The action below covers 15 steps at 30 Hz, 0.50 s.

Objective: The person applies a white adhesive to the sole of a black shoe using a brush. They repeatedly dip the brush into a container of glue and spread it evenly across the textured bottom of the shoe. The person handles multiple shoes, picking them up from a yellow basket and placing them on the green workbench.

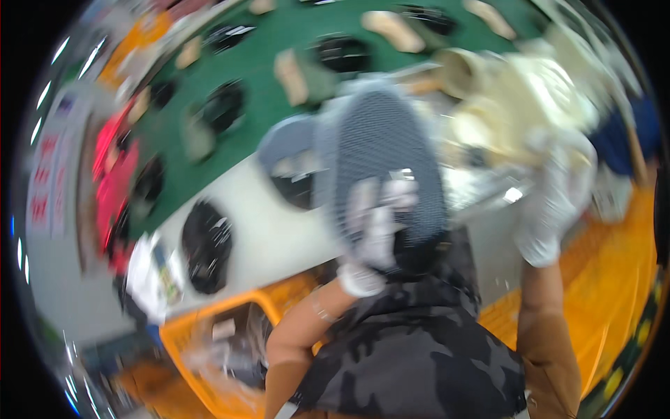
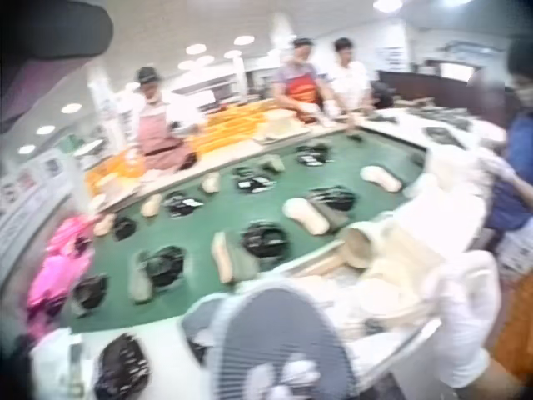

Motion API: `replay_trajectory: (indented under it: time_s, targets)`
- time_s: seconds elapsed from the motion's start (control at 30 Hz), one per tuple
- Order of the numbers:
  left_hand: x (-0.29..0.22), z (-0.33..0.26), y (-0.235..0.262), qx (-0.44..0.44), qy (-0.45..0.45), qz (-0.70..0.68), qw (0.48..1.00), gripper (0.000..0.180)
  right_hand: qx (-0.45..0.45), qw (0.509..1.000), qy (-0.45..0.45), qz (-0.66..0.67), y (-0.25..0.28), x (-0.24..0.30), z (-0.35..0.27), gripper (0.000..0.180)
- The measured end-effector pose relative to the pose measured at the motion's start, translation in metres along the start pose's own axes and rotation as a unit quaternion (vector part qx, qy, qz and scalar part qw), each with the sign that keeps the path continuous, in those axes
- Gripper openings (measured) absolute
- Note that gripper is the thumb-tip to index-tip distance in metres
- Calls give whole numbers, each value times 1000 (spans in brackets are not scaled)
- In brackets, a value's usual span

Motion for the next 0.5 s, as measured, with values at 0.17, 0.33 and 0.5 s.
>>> replay_trajectory:
  time_s: [0.17,0.33,0.5]
  targets:
    - [-20,15,-1,-45,-197,218,955,49,145,980,55,123,-13,0,11,18]
    - [-20,16,-1,-15,-174,343,923,51,207,974,17,86,2,-8,-7,15]
    - [-45,25,-42,72,-25,571,817,50,165,975,35,143,11,3,-4,16]
Point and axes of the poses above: each hand's wrist, its own z-axis towards the middle knuckle, its own y-axis out of the back of the hand, x = y × z, the point moved 6 cm from there along z, towards the middle knuckle, and after that the axes turned 1 degree about x, right-handed, at the moved point
